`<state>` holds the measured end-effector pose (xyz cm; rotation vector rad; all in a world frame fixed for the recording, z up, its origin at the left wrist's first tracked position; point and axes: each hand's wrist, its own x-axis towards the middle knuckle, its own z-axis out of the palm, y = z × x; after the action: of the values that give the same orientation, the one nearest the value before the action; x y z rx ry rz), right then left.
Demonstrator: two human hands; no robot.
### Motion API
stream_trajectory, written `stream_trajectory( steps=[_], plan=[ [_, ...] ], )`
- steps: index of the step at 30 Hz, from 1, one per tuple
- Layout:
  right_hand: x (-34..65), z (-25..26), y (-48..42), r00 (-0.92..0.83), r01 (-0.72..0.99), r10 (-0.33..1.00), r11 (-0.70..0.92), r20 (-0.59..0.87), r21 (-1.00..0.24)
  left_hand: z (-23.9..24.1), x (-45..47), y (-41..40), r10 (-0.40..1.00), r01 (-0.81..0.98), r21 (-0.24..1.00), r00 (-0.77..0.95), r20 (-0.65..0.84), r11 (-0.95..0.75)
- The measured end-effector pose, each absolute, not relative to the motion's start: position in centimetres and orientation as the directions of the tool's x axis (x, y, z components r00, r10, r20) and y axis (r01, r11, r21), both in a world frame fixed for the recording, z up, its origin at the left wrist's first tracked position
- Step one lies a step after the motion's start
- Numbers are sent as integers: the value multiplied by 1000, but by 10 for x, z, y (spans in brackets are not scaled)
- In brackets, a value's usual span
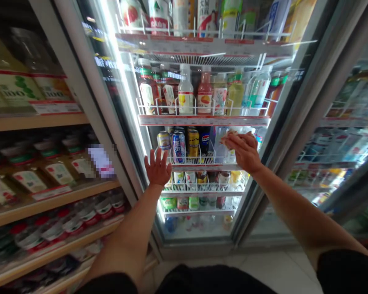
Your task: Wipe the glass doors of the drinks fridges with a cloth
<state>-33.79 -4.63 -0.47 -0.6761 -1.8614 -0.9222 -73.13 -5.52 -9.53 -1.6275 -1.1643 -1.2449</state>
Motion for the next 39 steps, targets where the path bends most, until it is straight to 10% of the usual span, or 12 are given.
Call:
stream_trajectory(
  steps=[9, 20, 29, 39],
  plan=[
    [-307, -54, -59, -490, 748, 149, 577, 859, 327, -96, -734, -54, 228, 955, -53, 123, 966, -292],
    [-299, -68, -55, -158, 862, 58, 495, 986, 109, -92, -729, -56, 154, 958, -89, 134, 979, -272],
    [-338, 38, -30, -2, 872, -150, 483, 989, 75, -95, -731, -56, 192, 961, -74, 128, 973, -265],
    [-420, 116, -25, -169, 779, -33, 608, 985, 154, -97, -729, -55, 150, 957, -74, 120, 981, -282]
  ],
)
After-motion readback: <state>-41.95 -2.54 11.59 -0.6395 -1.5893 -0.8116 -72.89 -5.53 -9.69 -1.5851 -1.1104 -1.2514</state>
